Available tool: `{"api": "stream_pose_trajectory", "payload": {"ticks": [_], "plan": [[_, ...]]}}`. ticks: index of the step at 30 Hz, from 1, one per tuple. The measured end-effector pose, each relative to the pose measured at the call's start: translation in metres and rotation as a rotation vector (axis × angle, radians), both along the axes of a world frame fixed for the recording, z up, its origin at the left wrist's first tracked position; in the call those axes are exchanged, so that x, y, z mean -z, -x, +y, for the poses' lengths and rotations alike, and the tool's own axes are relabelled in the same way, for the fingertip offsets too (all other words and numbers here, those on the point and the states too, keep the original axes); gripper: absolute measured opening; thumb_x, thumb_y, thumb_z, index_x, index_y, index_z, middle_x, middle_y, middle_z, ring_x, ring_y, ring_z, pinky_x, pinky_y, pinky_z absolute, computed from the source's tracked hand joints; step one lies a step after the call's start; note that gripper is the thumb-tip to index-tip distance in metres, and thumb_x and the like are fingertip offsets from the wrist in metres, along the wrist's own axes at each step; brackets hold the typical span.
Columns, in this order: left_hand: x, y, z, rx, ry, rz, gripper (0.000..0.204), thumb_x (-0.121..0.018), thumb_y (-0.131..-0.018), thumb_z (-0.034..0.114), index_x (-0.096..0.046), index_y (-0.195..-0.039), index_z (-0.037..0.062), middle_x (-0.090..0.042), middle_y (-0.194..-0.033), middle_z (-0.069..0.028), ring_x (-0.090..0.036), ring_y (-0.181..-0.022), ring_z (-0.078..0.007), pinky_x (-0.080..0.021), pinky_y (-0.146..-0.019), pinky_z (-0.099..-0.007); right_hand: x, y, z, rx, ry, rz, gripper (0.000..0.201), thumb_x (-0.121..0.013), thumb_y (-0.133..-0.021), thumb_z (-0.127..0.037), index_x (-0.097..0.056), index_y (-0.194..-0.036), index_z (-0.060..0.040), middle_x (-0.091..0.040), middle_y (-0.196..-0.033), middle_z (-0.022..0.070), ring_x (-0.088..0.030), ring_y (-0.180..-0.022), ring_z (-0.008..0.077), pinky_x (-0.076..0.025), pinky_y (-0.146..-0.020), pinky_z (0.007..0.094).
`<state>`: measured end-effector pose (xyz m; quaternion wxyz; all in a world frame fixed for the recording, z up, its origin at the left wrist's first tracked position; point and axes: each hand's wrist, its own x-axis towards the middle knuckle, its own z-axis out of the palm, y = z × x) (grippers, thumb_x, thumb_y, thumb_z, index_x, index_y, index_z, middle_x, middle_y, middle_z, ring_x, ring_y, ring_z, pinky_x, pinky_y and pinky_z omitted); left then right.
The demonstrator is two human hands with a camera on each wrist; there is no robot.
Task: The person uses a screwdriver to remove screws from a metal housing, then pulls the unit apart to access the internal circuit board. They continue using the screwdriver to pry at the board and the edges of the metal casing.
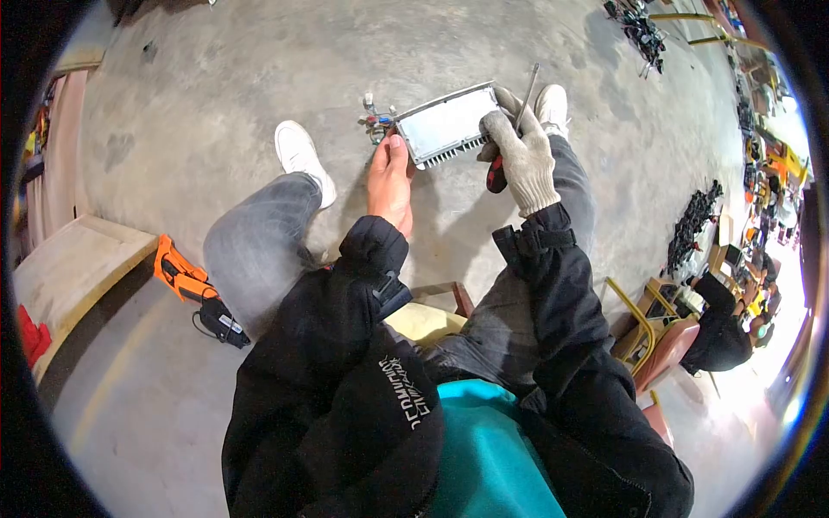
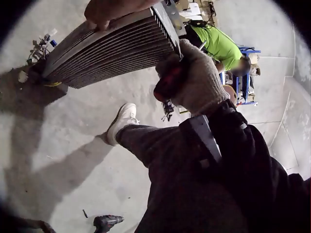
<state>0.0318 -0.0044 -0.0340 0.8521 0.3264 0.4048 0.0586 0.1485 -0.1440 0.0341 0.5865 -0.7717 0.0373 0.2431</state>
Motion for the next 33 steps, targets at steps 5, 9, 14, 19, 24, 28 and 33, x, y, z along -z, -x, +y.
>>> {"api": "stream_pose_trajectory", "payload": {"ticks": [5, 9, 14, 19, 24, 28, 33], "plan": [[-0.001, 0.002, 0.001, 0.018, -0.016, 0.003, 0.044, -0.05, -0.108, 0.034, -0.049, -0.142, 0.0051, -0.057, -0.135, -0.0018, -0.051, -0.123, -0.013, -0.037, -0.108, -0.036, 0.0, 0.001, 0.001, 0.04, -0.043, 0.017, 0.047, -0.064, -0.096, -0.02, -0.057, -0.138, 0.0, -0.067, -0.094, 0.0054, -0.062, -0.064, 0.0102, -0.054, -0.061, 0.0238], [-0.003, 0.002, 0.002, 0.029, -0.042, -0.032, 0.043, -0.048, -0.109, 0.036, -0.05, -0.138, 0.0045, -0.058, -0.133, -0.0027, -0.052, -0.12, -0.0134, -0.038, -0.107, -0.0347, 0.004, -0.001, -0.002, 0.058, -0.082, 0.05, 0.047, -0.063, -0.094, -0.016, -0.056, -0.137, 0.0018, -0.068, -0.097, 0.0073, -0.061, -0.066, 0.0104, -0.055, -0.061, 0.0253], [0.0, 0.003, 0.003, 0.035, -0.049, -0.045, 0.042, -0.048, -0.109, 0.035, -0.051, -0.138, 0.0047, -0.059, -0.131, -0.0033, -0.053, -0.119, -0.0135, -0.038, -0.107, -0.0331, 0.006, -0.003, -0.004, 0.055, -0.122, 0.101, 0.048, -0.062, -0.093, -0.016, -0.056, -0.137, 0.0022, -0.068, -0.098, 0.0077, -0.06, -0.068, 0.0099, -0.054, -0.062, 0.0255], [0.002, 0.003, 0.004, 0.046, -0.057, -0.057, 0.043, -0.048, -0.109, 0.035, -0.05, -0.138, 0.0043, -0.058, -0.132, -0.0036, -0.053, -0.118, -0.0135, -0.038, -0.107, -0.0332, 0.006, -0.003, -0.004, 0.043, -0.078, 0.079, 0.048, -0.063, -0.093, -0.016, -0.056, -0.137, 0.0014, -0.069, -0.102, 0.0069, -0.06, -0.068, 0.0097, -0.054, -0.062, 0.0261], [0.001, 0.004, 0.005, 0.057, -0.063, -0.066, 0.044, -0.049, -0.108, 0.036, -0.049, -0.139, 0.0041, -0.057, -0.133, -0.0038, -0.053, -0.119, -0.0137, -0.039, -0.107, -0.0331, 0.007, -0.003, -0.004, 0.038, -0.064, 0.061, 0.048, -0.064, -0.093, -0.017, -0.057, -0.137, 0.0007, -0.069, -0.099, 0.0067, -0.06, -0.068, 0.009, -0.054, -0.063, 0.0258], [-0.004, 0.004, 0.007, 0.068, -0.063, -0.057, 0.046, -0.049, -0.108, 0.037, -0.048, -0.141, 0.0043, -0.057, -0.135, -0.0042, -0.053, -0.121, -0.0142, -0.04, -0.107, -0.0335, 0.01, -0.003, -0.005, 0.037, -0.075, 0.075, 0.049, -0.064, -0.093, -0.018, -0.057, -0.137, 0.0005, -0.069, -0.098, 0.0064, -0.061, -0.066, 0.0086, -0.054, -0.062, 0.0257], [0.001, 0.006, 0.008, 0.074, -0.066, -0.054, 0.048, -0.05, -0.107, 0.037, -0.048, -0.142, 0.0042, -0.056, -0.137, -0.0044, -0.052, -0.121, -0.0148, -0.04, -0.107, -0.0345, 0.008, -0.004, -0.006, -0.003, -0.056, 0.077, 0.051, -0.064, -0.093, -0.019, -0.056, -0.139, -0.0008, -0.07, -0.099, 0.0069, -0.061, -0.065, 0.0087, -0.054, -0.061, 0.0255]]}}
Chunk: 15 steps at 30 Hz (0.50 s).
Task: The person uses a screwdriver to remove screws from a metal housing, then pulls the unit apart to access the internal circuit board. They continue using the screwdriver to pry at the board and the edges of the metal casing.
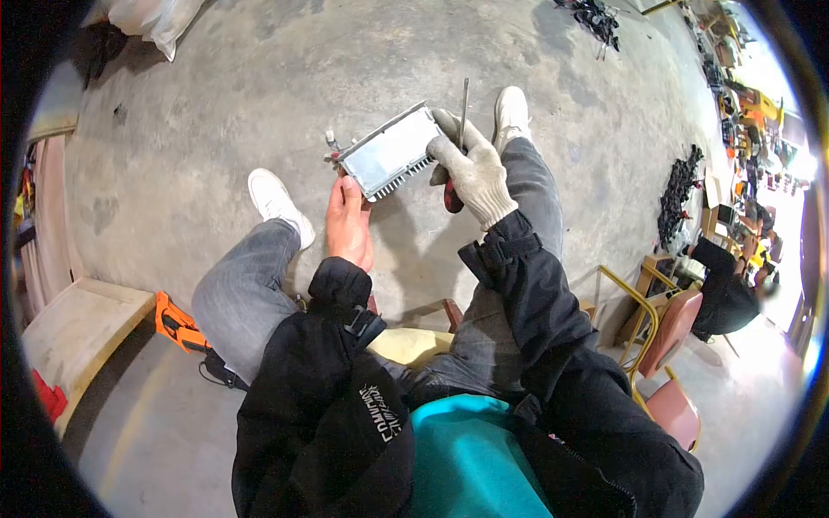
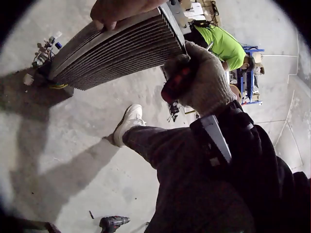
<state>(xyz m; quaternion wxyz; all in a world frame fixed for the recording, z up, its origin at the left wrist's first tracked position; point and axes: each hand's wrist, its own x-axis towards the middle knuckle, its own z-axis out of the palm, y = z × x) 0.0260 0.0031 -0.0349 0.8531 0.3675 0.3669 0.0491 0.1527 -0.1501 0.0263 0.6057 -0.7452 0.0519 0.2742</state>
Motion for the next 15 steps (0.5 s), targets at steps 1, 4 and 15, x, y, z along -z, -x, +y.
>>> {"api": "stream_pose_trajectory", "payload": {"ticks": [1, 4, 15], "plan": [[0.0008, 0.0003, 0.0001, -0.011, -0.007, 0.0, 0.048, -0.05, -0.107, 0.037, -0.048, -0.142, 0.0041, -0.056, -0.138, -0.0045, -0.052, -0.122, -0.015, -0.04, -0.107, -0.0347, 0.0002, -0.0002, -0.0003, -0.017, 0.006, -0.004, 0.051, -0.064, -0.092, -0.019, -0.056, -0.14, -0.0014, -0.07, -0.099, 0.0072, -0.061, -0.065, 0.0088, -0.054, -0.061, 0.0255], [-0.0003, -0.0003, 0.0009, 0.011, -0.019, -0.009, 0.049, -0.051, -0.107, 0.037, -0.047, -0.144, 0.0045, -0.055, -0.139, -0.0045, -0.052, -0.123, -0.0153, -0.039, -0.108, -0.0348, 0.0014, -0.0008, -0.0014, -0.036, 0.027, -0.02, 0.052, -0.064, -0.092, -0.019, -0.055, -0.141, -0.0023, -0.07, -0.099, 0.0078, -0.061, -0.063, 0.0092, -0.053, -0.06, 0.0254], [0.0026, -0.0004, 0.0012, 0.011, -0.034, -0.003, 0.045, -0.051, -0.107, 0.036, -0.051, -0.139, 0.0044, -0.059, -0.133, -0.0042, -0.054, -0.12, -0.0148, -0.04, -0.106, -0.0347, -0.0045, -0.0016, 0.0001, -0.029, 0.051, -0.016, 0.051, -0.064, -0.092, -0.019, -0.056, -0.139, -0.0014, -0.07, -0.101, 0.008, -0.063, -0.067, 0.0095, -0.054, -0.062, 0.0254]]}}
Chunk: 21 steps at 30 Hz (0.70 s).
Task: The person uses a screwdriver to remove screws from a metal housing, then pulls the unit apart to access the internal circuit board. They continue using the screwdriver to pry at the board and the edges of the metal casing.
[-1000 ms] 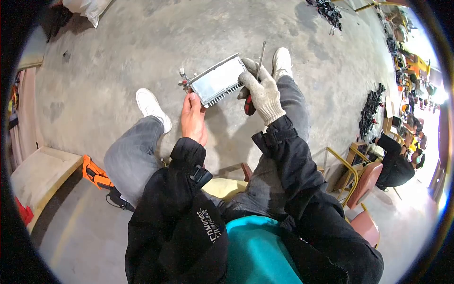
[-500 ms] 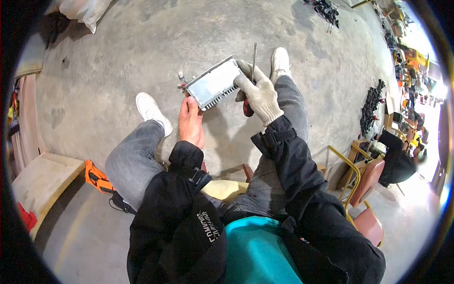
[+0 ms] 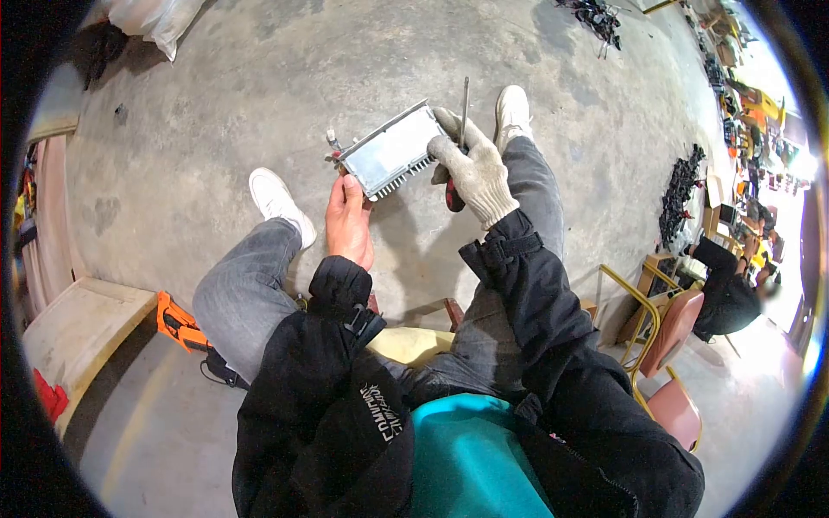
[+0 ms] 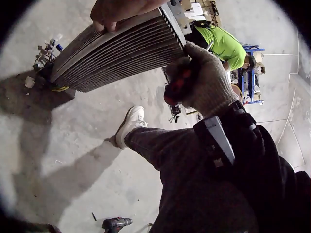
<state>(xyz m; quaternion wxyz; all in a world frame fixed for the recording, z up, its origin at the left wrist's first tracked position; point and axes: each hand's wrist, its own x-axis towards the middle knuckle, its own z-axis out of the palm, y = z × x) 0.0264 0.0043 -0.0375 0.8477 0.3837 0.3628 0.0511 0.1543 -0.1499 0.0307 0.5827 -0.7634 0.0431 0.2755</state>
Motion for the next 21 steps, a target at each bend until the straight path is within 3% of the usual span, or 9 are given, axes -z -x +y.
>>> {"api": "stream_pose_trajectory", "payload": {"ticks": [5, 8, 12, 21], "plan": [[0.002, -0.001, -0.001, -0.006, -0.009, 0.035, 0.042, -0.051, -0.107, 0.036, -0.053, -0.136, 0.0048, -0.061, -0.123, -0.002, -0.056, -0.11, -0.0122, -0.042, -0.1, -0.0312, 0.007, -0.001, 0.001, 0.003, -0.023, -0.079, 0.051, -0.065, -0.091, -0.017, -0.056, -0.138, 0.0021, -0.069, -0.109, 0.0085, -0.063, -0.078, 0.0089, -0.054, -0.067, 0.0247], [0.001, -0.001, 0.0, 0.007, -0.027, 0.062, 0.042, -0.052, -0.107, 0.036, -0.054, -0.135, 0.005, -0.062, -0.12, -0.0009, -0.057, -0.106, -0.0109, -0.043, -0.097, -0.0304, -0.003, 0.0, 0.002, 0.025, -0.003, 0.031, 0.053, -0.066, -0.089, -0.018, -0.057, -0.138, 0.0007, -0.07, -0.104, 0.0074, -0.062, -0.075, 0.0089, -0.054, -0.066, 0.0239], [0.001, -0.003, -0.003, -0.02, -0.012, 0.046, 0.041, -0.052, -0.107, 0.037, -0.055, -0.135, 0.006, -0.062, -0.121, -0.0004, -0.056, -0.104, -0.0093, -0.042, -0.091, -0.0285, 0.002, 0.0, 0.002, 0.038, -0.013, -0.034, 0.053, -0.068, -0.089, -0.019, -0.057, -0.138, 0.0001, -0.069, -0.098, 0.0063, -0.061, -0.069, 0.0081, -0.053, -0.061, 0.0237], [-0.002, -0.004, 0.0, 0.005, 0.016, 0.045, 0.043, -0.052, -0.107, 0.034, -0.051, -0.142, 0.0073, -0.062, -0.127, -0.0013, -0.056, -0.113, -0.011, -0.042, -0.101, -0.0328, -0.006, 0.003, 0.005, 0.0, 0.03, -0.054, 0.058, -0.074, -0.088, -0.02, -0.056, -0.139, -0.0002, -0.069, -0.098, 0.0059, -0.061, -0.068, 0.0083, -0.054, -0.061, 0.0238]]}}
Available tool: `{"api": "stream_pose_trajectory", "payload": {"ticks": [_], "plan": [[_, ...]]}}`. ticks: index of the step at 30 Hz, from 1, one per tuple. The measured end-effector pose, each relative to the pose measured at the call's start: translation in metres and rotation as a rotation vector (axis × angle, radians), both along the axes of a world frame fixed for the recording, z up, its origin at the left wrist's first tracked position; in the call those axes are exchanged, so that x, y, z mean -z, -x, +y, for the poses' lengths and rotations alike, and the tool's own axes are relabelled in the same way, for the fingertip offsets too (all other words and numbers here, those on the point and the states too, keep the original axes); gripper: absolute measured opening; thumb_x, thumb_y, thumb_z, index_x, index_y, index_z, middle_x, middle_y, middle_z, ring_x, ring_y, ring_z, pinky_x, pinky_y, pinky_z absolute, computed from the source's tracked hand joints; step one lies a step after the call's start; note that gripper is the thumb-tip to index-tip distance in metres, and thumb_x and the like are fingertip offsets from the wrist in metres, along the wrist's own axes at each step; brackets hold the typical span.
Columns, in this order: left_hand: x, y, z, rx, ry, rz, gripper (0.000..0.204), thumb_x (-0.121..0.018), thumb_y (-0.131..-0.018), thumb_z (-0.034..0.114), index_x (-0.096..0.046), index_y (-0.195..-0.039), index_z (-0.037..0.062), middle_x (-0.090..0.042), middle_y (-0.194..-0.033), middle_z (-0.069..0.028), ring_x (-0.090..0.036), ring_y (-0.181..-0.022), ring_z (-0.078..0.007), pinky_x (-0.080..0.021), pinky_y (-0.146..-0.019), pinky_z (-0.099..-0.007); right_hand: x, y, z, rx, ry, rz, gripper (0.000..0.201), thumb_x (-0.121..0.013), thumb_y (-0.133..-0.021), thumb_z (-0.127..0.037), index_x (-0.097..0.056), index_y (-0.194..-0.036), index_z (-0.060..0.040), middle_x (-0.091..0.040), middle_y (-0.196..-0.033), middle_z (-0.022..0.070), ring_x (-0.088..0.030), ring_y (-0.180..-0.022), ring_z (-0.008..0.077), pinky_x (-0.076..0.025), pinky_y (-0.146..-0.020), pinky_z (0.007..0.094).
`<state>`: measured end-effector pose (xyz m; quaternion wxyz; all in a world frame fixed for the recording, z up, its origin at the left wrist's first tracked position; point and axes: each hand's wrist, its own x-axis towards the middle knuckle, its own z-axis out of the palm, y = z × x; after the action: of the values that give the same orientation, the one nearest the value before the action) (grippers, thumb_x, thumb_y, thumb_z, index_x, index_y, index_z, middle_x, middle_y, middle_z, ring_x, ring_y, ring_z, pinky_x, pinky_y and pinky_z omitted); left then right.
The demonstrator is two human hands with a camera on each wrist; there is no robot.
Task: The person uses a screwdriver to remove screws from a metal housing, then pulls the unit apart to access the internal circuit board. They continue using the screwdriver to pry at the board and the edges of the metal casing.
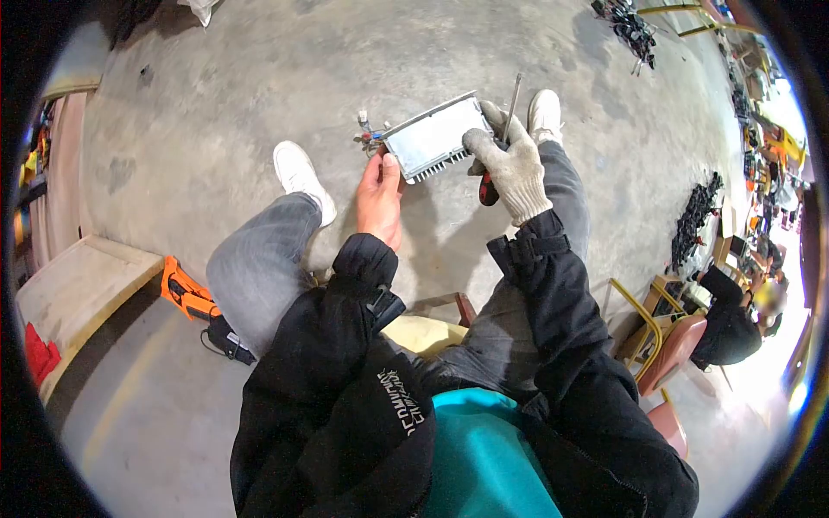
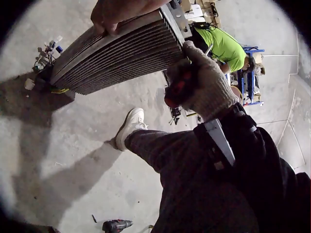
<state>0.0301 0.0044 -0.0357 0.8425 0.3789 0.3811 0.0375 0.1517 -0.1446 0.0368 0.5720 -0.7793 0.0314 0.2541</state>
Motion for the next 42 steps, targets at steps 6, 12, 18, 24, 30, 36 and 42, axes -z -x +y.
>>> {"api": "stream_pose_trajectory", "payload": {"ticks": [6, 12, 18, 24, 30, 36, 42], "plan": [[-0.004, -0.003, 0.0, -0.006, -0.007, 0.012, 0.045, -0.054, -0.107, 0.033, -0.051, -0.143, 0.006, -0.061, -0.128, -0.0016, -0.056, -0.115, -0.0119, -0.044, -0.1, -0.0322, -0.001, -0.001, -0.001, 0.008, -0.008, 0.024, 0.06, -0.075, -0.088, -0.021, -0.055, -0.14, -0.0001, -0.069, -0.104, 0.0072, -0.062, -0.069, 0.009, -0.055, -0.062, 0.0242], [-0.002, -0.002, -0.001, -0.017, -0.012, 0.046, 0.046, -0.055, -0.106, 0.034, -0.052, -0.143, 0.0058, -0.061, -0.127, -0.0022, -0.057, -0.112, -0.0117, -0.044, -0.097, -0.0298, -0.005, 0.0, 0.002, 0.008, -0.001, 0.009, 0.059, -0.075, -0.088, -0.02, -0.055, -0.139, 0.0009, -0.068, -0.106, 0.0072, -0.062, -0.072, 0.009, -0.055, -0.062, 0.0236], [-0.006, -0.004, -0.001, -0.016, -0.052, 0.094, 0.045, -0.054, -0.107, 0.034, -0.053, -0.141, 0.0051, -0.061, -0.125, -0.0017, -0.056, -0.107, -0.0094, -0.045, -0.093, -0.0272, -0.001, -0.002, 0.001, -0.002, 0.01, 0.003, 0.06, -0.076, -0.087, -0.02, -0.055, -0.138, 0.0026, -0.068, -0.106, 0.0071, -0.062, -0.073, 0.0083, -0.055, -0.062, 0.023], [-0.008, -0.006, -0.002, -0.01, -0.073, 0.125, 0.036, -0.051, -0.108, 0.031, -0.055, -0.132, 0.005, -0.062, -0.121, -0.0031, -0.056, -0.107, -0.0133, -0.044, -0.097, -0.0351, -0.004, -0.001, 0.003, 0.008, 0.028, -0.012, 0.059, -0.076, -0.087, -0.019, -0.056, -0.137, 0.0031, -0.069, -0.103, 0.0072, -0.061, -0.07, 0.0081, -0.054, -0.061, 0.0232], [-0.007, -0.005, -0.001, -0.027, -0.037, 0.12, 0.043, -0.053, -0.107, 0.03, -0.053, -0.141, 0.0038, -0.061, -0.126, -0.0037, -0.057, -0.11, -0.0113, -0.045, -0.094, -0.0283, 0.004, -0.001, 0.001, -0.005, 0.016, -0.019, 0.058, -0.076, -0.087, -0.02, -0.056, -0.137, 0.0031, -0.069, -0.102, 0.0073, -0.06, -0.068, 0.0078, -0.054, -0.061, 0.0229], [-0.001, -0.003, 0.002, 0.013, -0.056, 0.087, 0.045, -0.049, -0.108, 0.032, -0.052, -0.142, 0.0017, -0.061, -0.13, -0.0059, -0.056, -0.116, -0.0132, -0.042, -0.102, -0.0318, 0.002, 0.0, 0.002, 0.008, 0.029, -0.033, 0.058, -0.076, -0.087, -0.022, -0.056, -0.136, 0.003, -0.069, -0.101, 0.0066, -0.06, -0.068, 0.0083, -0.054, -0.061, 0.0228], [-0.013, -0.003, -0.001, 0.009, -0.008, 0.006, 0.048, -0.04, -0.11, 0.039, -0.049, -0.143, 0.0061, -0.057, -0.137, -0.0052, -0.053, -0.123, -0.0165, -0.039, -0.106, -0.0374, 0.001, 0.0, 0.001, -0.006, 0.05, -0.023, 0.059, -0.075, -0.088, -0.021, -0.055, -0.137, 0.0031, -0.069, -0.103, 0.0072, -0.061, -0.068, 0.0085, -0.054, -0.061, 0.0228]]}}
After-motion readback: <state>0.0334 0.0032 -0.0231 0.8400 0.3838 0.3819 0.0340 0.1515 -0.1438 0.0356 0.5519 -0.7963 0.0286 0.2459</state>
